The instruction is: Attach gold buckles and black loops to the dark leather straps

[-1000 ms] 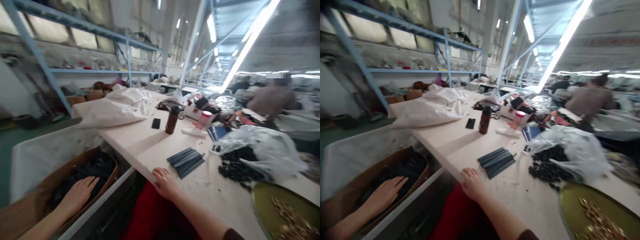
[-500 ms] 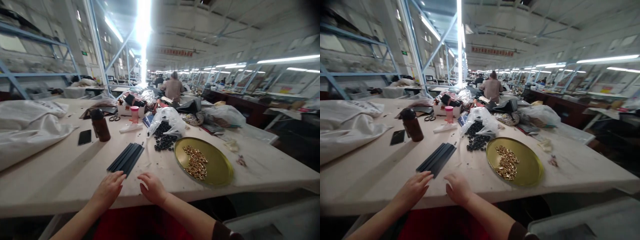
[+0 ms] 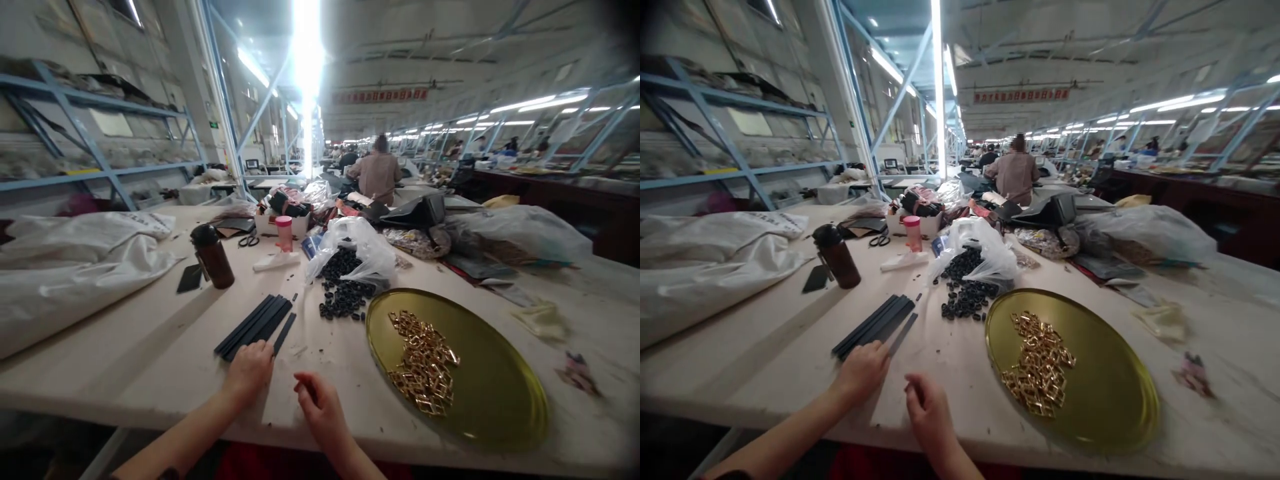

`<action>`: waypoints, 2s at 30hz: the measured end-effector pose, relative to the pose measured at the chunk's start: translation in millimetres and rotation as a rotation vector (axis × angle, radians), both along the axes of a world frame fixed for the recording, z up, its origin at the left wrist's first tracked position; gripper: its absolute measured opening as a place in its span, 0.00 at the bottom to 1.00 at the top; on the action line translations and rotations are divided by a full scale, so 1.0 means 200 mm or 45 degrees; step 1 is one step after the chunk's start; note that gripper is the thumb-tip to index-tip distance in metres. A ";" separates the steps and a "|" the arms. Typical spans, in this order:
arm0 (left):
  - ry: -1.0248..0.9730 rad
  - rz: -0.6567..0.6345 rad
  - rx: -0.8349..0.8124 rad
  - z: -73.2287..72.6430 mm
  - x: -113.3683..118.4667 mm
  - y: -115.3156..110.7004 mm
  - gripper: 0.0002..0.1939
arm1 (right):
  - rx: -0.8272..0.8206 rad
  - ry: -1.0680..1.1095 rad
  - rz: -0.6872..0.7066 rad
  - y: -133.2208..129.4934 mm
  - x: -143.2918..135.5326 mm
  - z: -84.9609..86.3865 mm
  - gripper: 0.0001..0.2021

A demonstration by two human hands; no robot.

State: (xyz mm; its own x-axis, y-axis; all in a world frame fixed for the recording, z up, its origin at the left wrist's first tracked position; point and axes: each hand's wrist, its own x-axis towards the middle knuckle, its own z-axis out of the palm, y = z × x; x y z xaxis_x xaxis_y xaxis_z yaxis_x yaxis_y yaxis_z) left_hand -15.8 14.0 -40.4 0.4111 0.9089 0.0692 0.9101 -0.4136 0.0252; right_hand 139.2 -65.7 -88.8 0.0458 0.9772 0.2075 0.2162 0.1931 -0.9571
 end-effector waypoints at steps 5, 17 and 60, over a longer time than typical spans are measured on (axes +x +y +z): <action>-0.137 0.096 -0.198 0.02 0.13 0.13 0.09 | 0.005 0.111 0.048 0.01 0.02 0.02 0.11; -1.102 0.374 -1.252 0.07 0.29 0.12 0.13 | 0.065 -0.158 -0.131 0.13 0.30 0.04 0.11; -1.355 0.263 -1.251 -0.03 0.16 -0.20 0.05 | -0.169 -0.875 -0.007 0.25 0.35 0.11 0.04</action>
State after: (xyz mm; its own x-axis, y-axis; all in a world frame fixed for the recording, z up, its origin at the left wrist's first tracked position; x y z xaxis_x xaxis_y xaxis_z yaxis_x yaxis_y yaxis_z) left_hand 16.2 -25.6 -46.0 0.4223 0.8038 -0.4190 0.3213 0.2995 0.8984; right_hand 209.9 -16.4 -67.7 -0.0483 0.9964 0.0700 0.7817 0.0813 -0.6183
